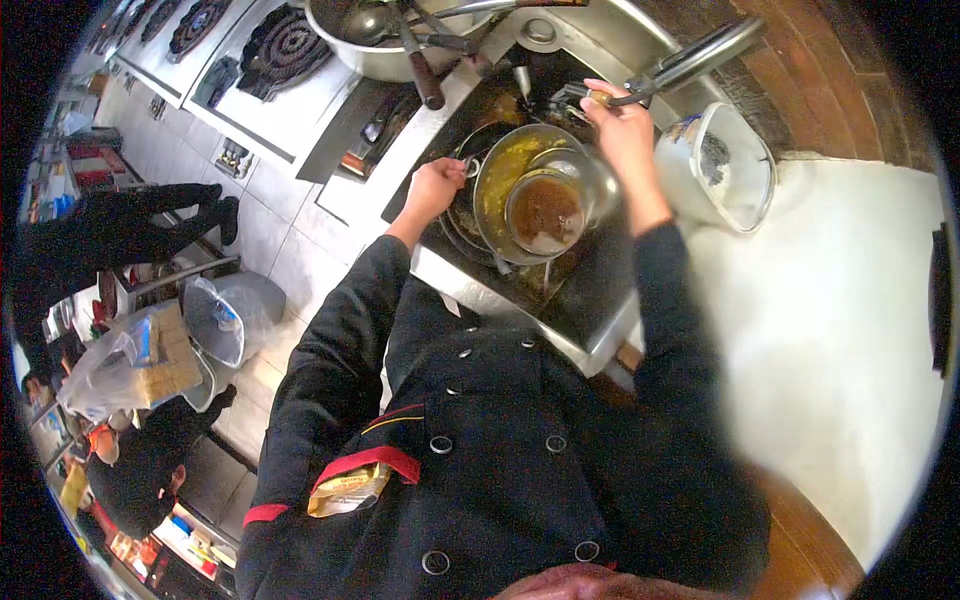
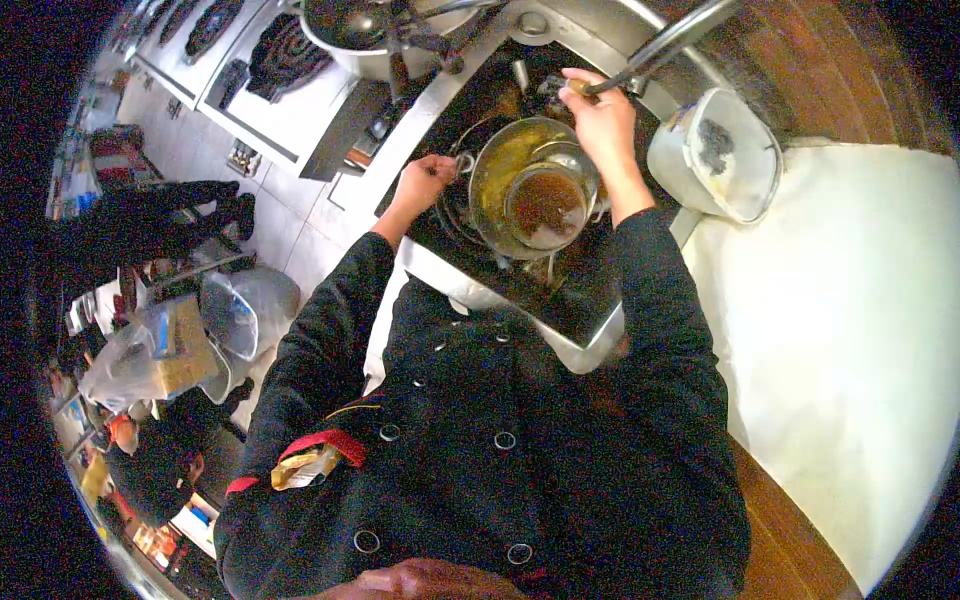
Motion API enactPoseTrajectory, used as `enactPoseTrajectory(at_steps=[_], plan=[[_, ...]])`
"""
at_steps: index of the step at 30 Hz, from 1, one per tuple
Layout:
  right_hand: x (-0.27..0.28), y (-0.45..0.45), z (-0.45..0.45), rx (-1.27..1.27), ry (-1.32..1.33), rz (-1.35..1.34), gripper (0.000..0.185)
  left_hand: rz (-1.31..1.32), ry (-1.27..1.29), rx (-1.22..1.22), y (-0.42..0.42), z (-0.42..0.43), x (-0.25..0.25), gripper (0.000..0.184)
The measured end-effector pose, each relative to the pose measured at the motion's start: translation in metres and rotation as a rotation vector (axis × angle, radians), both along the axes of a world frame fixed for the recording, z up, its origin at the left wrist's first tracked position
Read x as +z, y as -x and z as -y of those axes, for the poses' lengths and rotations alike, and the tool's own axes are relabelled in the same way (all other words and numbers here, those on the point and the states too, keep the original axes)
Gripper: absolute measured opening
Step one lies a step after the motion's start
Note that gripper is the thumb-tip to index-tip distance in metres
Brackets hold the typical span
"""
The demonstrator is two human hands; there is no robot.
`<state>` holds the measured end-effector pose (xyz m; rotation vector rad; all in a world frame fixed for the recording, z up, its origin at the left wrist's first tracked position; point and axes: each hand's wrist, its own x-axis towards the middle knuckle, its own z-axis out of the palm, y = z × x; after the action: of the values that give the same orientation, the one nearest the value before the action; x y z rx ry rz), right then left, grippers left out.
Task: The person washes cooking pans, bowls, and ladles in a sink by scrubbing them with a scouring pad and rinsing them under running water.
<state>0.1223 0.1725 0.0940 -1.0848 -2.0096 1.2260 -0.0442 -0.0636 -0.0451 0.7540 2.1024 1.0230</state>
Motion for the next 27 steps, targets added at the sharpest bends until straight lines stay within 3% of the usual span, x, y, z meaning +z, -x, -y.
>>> enactPoseTrajectory(at_steps=[1, 3, 6, 7, 9, 11, 14, 15, 16, 19, 21, 22, 25, 27], plan=[[0.006, 0.002, 0.004, -0.013, -0.112, -0.001, 0.028, 0.025, -0.027, -0.012, 0.000, -0.010, -0.002, 0.023], [0.000, 0.004, -0.002, 0.025, -0.024, -0.065, 0.027, 0.047, -0.054, -0.030, 0.001, -0.035, -0.006, 0.023], [0.008, 0.005, -0.004, 0.102, -0.015, -0.001, 0.027, 0.413, -0.080, 0.009, -0.003, -0.083, -0.006, 0.022], [0.008, 0.004, -0.005, 0.142, 0.104, -0.005, 0.027, 0.412, -0.077, -0.003, -0.003, -0.102, -0.013, 0.022], [0.005, -0.002, -0.006, 0.151, 0.086, -0.029, 0.028, 0.615, -0.209, 0.068, -0.005, -0.142, -0.026, 0.017], [0.000, -0.011, -0.015, 0.194, 0.134, -0.012, 0.028, 0.654, -0.288, 0.066, -0.018, -0.173, -0.012, 0.020], [0.010, -0.011, -0.023, 0.116, -0.081, 0.027, 0.028, 0.662, -0.022, -0.093, -0.024, -0.216, -0.006, 0.016], [0.007, -0.008, -0.031, 0.113, 0.010, -0.007, 0.027, 0.657, -0.026, -0.093, -0.018, -0.227, -0.036, 0.016], [0.001, -0.003, -0.039, 0.122, -0.048, -0.073, 0.026, 0.444, -0.153, -0.169, -0.010, -0.235, -0.077, 0.016], [-0.013, 0.013, -0.061, 0.172, -0.195, -0.120, 0.026, 0.125, -0.115, -0.157, 0.015, -0.253, -0.110, 0.025], [-0.017, 0.024, -0.070, 0.189, -0.285, -0.199, 0.027, -0.286, 0.212, -0.167, 0.037, -0.270, -0.148, 0.034], [-0.014, 0.029, -0.073, 0.181, -0.280, -0.209, 0.028, -0.306, 0.153, -0.161, 0.048, -0.278, -0.192, 0.042], [-0.026, 0.044, -0.082, 0.206, -0.271, -0.259, 0.029, -0.074, 0.239, -0.113, 0.054, -0.299, -0.198, 0.047], [-0.033, 0.048, -0.087, 0.208, -0.218, -0.225, 0.030, -0.102, 0.167, -0.113, 0.059, -0.315, -0.238, 0.050]])
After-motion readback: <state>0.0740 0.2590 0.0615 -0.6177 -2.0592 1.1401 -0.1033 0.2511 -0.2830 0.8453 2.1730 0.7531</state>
